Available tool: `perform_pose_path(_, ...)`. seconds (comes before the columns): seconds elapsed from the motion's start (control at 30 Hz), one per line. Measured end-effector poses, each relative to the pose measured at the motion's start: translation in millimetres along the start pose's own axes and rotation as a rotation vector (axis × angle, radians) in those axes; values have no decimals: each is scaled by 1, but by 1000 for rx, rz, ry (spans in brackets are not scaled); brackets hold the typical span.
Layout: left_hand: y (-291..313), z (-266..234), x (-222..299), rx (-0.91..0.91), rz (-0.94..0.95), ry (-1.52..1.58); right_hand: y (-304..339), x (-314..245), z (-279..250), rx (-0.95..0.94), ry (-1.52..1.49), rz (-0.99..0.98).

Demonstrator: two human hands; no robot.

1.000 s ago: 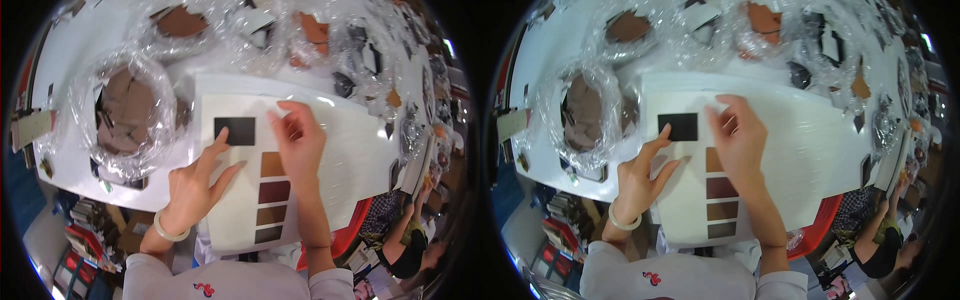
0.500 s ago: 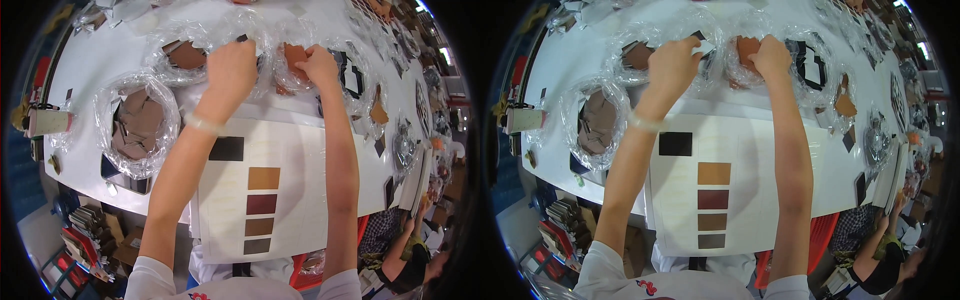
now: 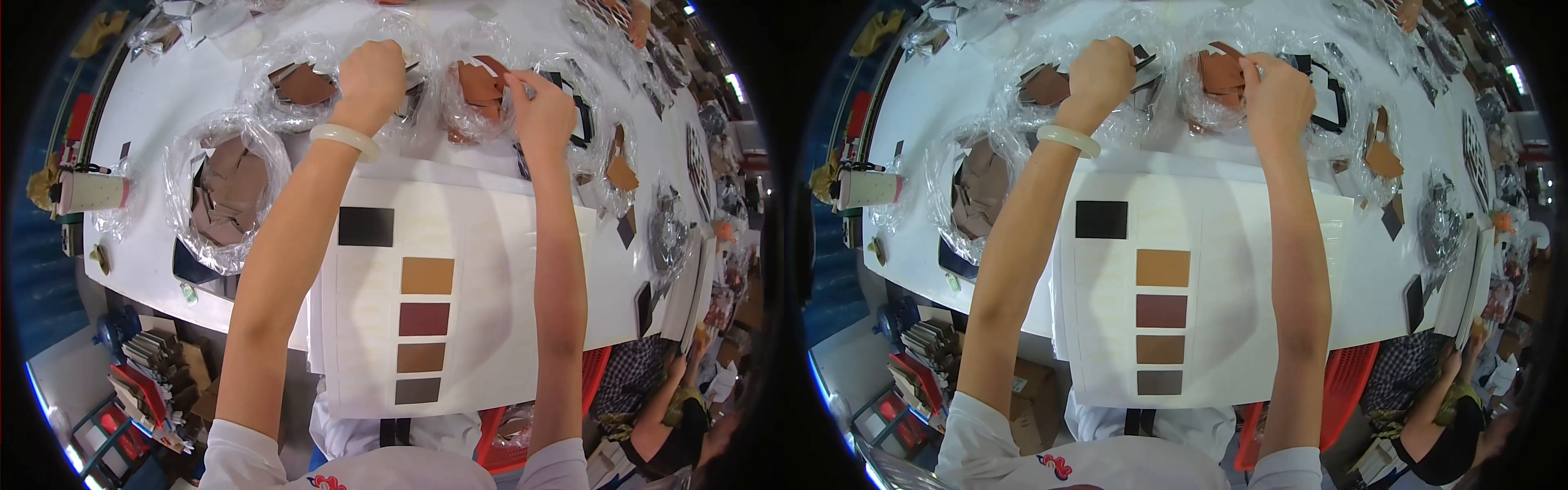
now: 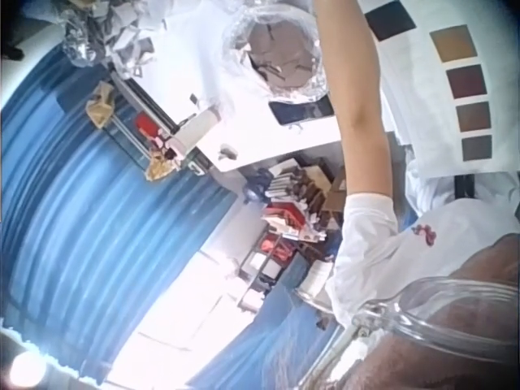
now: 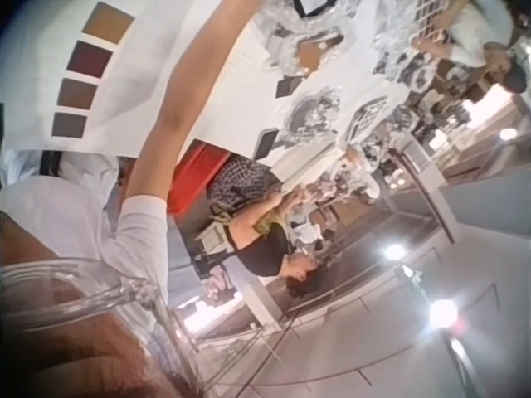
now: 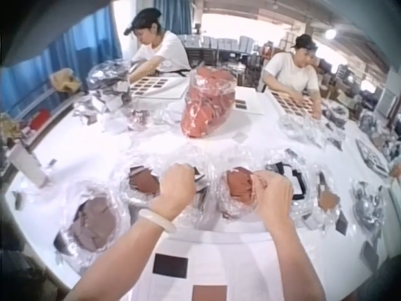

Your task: Organizing and sticking color swatches onto a sample board.

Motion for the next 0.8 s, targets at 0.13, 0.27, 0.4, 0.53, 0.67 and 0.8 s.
perform_pose_path(0.13, 6, 0, -4, 74, -35, 175, 32, 2, -26, 197, -252, -98)
perform_pose_path(0.27, 28, -28, -10, 479, 95, 381, 81, -14, -34, 5, -965, 252)
perform_pose_path(0.4, 102, -121, -3, 239, -90, 710, 150, -30, -50, -503, -1059, 503)
perform_pose_path(0.53, 189, -110, -31, 345, -115, 1003, 212, -50, -40, -836, -1174, 646)
perform_pose_path(0.67, 269, -104, -72, 54, -376, 1185, 236, -78, -19, -788, -1169, 649)
perform_pose_path(0.8, 324, -97, -94, -145, -553, 1537, 239, -95, -8, -680, -1076, 628)
Point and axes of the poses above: each hand's wrist, its own y-axis away from the middle knuckle, its own z-axis out of the palm, x = y × z, the point moved 3 cm from there along -y, towards the middle knuckle, and after that the axes turned 2 degrees about -y, right-handed, at the moved point
